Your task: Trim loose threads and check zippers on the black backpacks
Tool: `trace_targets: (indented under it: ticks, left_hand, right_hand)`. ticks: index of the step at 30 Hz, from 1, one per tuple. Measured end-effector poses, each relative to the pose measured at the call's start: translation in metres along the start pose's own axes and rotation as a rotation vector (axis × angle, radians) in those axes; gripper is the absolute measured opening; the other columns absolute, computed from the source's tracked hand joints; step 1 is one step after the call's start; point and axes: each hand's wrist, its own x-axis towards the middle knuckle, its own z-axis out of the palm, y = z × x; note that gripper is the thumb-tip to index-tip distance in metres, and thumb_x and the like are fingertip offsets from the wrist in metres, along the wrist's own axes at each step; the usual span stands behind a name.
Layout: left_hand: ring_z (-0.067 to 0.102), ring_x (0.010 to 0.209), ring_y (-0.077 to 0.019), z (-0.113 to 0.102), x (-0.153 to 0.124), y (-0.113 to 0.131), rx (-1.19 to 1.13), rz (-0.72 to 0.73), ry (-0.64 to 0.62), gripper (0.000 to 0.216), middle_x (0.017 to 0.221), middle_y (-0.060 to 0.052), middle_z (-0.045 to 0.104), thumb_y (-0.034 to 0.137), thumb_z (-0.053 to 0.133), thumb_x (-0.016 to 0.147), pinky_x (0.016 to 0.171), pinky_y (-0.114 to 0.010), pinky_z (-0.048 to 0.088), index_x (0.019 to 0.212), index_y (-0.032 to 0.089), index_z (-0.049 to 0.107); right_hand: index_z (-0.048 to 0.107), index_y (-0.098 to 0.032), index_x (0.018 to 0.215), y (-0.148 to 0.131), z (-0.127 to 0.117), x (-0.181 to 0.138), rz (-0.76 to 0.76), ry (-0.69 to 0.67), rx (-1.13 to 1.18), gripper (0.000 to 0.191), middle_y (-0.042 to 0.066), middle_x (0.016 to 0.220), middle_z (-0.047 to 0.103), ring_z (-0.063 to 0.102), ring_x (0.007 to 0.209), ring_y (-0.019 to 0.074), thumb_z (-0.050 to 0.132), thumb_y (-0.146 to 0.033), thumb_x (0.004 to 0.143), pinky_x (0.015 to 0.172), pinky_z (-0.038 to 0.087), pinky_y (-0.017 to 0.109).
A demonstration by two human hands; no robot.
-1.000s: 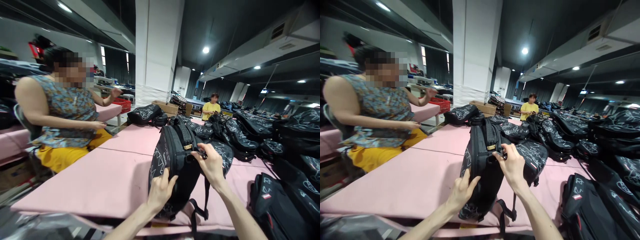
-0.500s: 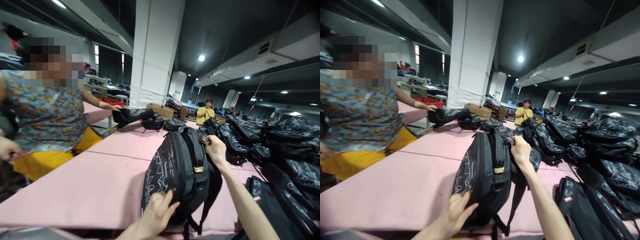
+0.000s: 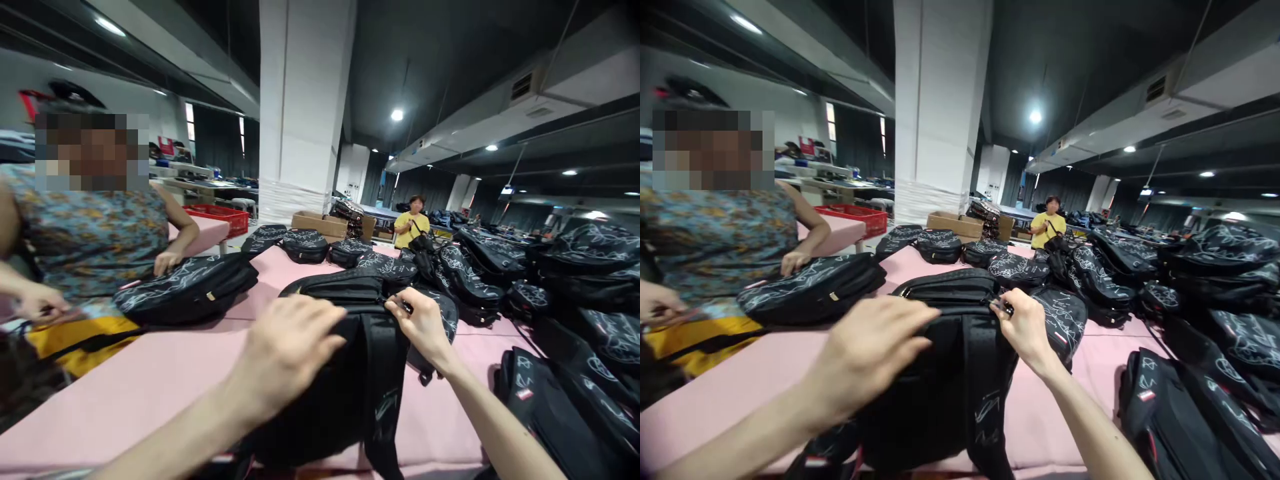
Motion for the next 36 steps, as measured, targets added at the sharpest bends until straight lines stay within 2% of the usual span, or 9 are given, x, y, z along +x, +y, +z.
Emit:
trace_targets:
  ticks: [4,9,12,17,20,23,27,32,36]
  left_hand:
    - [0.055,0.096,-0.027,0.023,0.02,0.046,0.288,0.036,-0.199,0.048,0.111,-0.013,0.06,0.037,0.064,0.077,0.079,-0.039,0.045,0.117,0.013,0.055]
    - [0.055,0.085,-0.0253,0.033,0.016,0.047,0.232,0.058,-0.225,0.036,0.093,-0.01,0.062,0.033,0.064,0.077,0.074,-0.038,0.046,0.105,0.011,0.059]
    - [0.055,0.086,-0.0236,0.023,0.007,0.042,0.122,0.063,-0.192,0.028,0.091,-0.008,0.062,0.027,0.066,0.075,0.074,-0.036,0.047,0.098,0.014,0.059]
    - [0.05,0.109,-0.0272,0.009,-0.006,0.036,0.081,0.1,-0.148,0.04,0.126,-0.012,0.054,0.026,0.066,0.073,0.089,-0.039,0.044,0.109,0.014,0.054]
    - [0.056,0.1,-0.027,0.006,-0.002,0.034,0.135,0.106,-0.236,0.051,0.137,-0.015,0.043,0.034,0.066,0.074,0.083,-0.04,0.046,0.118,0.014,0.05]
    - [0.059,0.091,-0.0248,0.006,0.001,0.031,0.135,0.111,-0.269,0.047,0.138,-0.016,0.042,0.038,0.06,0.078,0.077,-0.039,0.048,0.117,0.013,0.051]
    - [0.052,0.109,-0.0268,0.01,-0.008,0.029,0.069,0.223,-0.186,0.043,0.133,-0.013,0.049,0.032,0.055,0.081,0.091,-0.041,0.041,0.12,0.015,0.05]
    - [0.052,0.106,-0.0291,0.016,-0.006,0.032,0.154,0.159,-0.27,0.067,0.141,-0.016,0.038,0.042,0.063,0.075,0.089,-0.042,0.041,0.131,0.013,0.04]
    - [0.053,0.105,-0.0281,0.014,0.005,0.034,0.093,0.12,-0.362,0.08,0.146,-0.017,0.027,0.046,0.068,0.068,0.09,-0.042,0.042,0.133,0.012,0.036]
  right_hand:
    - [0.06,-0.019,0.072,0.004,0.0,0.003,0.028,-0.007,-0.036,0.016,0.002,0.07,0.062,0.058,0.064,0.0153,0.052,-0.028,0.082,0.059,0.037,0.024]
    - [0.057,-0.019,0.07,0.007,0.0,0.01,0.153,0.005,-0.279,0.01,0.003,0.069,0.06,0.055,0.063,0.0168,0.051,-0.021,0.077,0.056,0.03,0.026]
    - [0.055,-0.02,0.074,0.013,0.001,0.022,0.203,-0.086,-0.027,0.004,0.0,0.065,0.058,0.052,0.06,0.015,0.055,-0.024,0.073,0.056,0.031,0.025]
    - [0.058,-0.017,0.083,0.016,0.003,0.038,0.208,-0.105,0.605,0.028,0.001,0.073,0.06,0.05,0.061,0.013,0.055,-0.044,0.077,0.056,0.036,0.024]
    - [0.062,-0.016,0.081,0.007,0.009,0.042,0.187,-0.143,0.712,0.035,0.001,0.072,0.059,0.049,0.063,0.0131,0.054,-0.05,0.078,0.058,0.036,0.024]
    - [0.061,-0.016,0.07,-0.002,0.014,0.041,0.245,-0.122,0.824,0.035,-0.001,0.064,0.054,0.047,0.062,0.0125,0.061,-0.05,0.073,0.057,0.035,0.024]
    - [0.064,-0.016,0.068,-0.004,0.015,0.038,0.341,-0.069,0.929,0.032,-0.001,0.063,0.054,0.046,0.06,0.0117,0.069,-0.047,0.067,0.056,0.034,0.024]
    - [0.067,-0.017,0.068,-0.002,0.015,0.032,0.343,-0.03,0.966,0.029,0.0,0.063,0.056,0.044,0.056,0.0104,0.072,-0.045,0.062,0.049,0.031,0.022]
    - [0.069,-0.016,0.071,0.0,0.014,0.027,0.422,-0.027,0.991,0.031,-0.004,0.051,0.045,0.03,0.043,0.0056,0.072,-0.046,0.062,0.04,0.019,0.021]
